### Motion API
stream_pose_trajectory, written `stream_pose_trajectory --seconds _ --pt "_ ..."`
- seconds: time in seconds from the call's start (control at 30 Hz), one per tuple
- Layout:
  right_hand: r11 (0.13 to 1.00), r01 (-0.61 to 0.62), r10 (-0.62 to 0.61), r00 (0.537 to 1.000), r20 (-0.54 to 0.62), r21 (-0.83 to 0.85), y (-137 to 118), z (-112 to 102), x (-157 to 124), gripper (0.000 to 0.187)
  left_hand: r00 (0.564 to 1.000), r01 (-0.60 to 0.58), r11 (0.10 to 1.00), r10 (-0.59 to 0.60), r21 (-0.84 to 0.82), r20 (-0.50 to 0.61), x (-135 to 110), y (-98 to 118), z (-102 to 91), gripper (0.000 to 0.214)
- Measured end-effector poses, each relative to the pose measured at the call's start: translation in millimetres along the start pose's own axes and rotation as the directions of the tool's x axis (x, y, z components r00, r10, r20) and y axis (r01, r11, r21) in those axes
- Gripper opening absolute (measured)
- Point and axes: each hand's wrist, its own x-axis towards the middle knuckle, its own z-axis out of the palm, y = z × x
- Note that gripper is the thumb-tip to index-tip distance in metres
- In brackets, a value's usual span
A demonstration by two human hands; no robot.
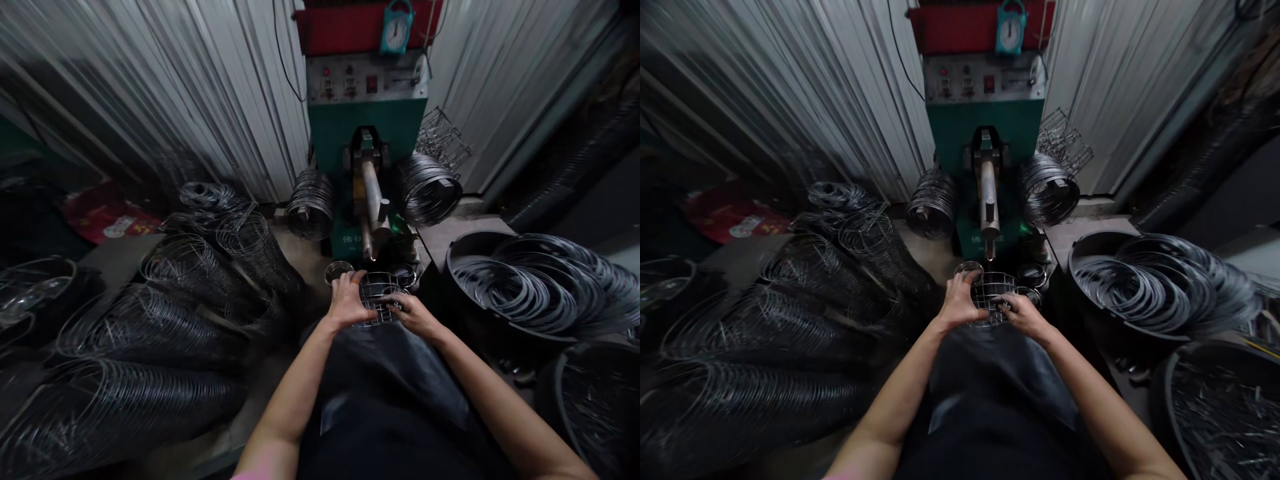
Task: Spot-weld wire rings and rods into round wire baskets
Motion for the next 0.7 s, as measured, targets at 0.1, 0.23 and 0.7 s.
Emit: stream_pose_trajectory --seconds 0.1,0.23,0.7 --pt "0.999 0.035 -0.034 0.997 0.062 -0.021 2 -3 -3 0.027 1.0 0.012 1.0 -0.012 -0.001 0.028 2 2 -1.9 0.09" --pt "0.996 0.046 -0.041 0.997 0.069 -0.073 8 1 -6 0.039 0.999 0.008 1.0 -0.009 0.024 0.033 4 3 -3.2 0.087" --pt "0.985 0.044 -0.035 0.998 0.053 -0.166 5 6 -6 0.039 0.998 0.023 1.0 -0.023 0.016 0.052 4 2 -0.3 0.088"
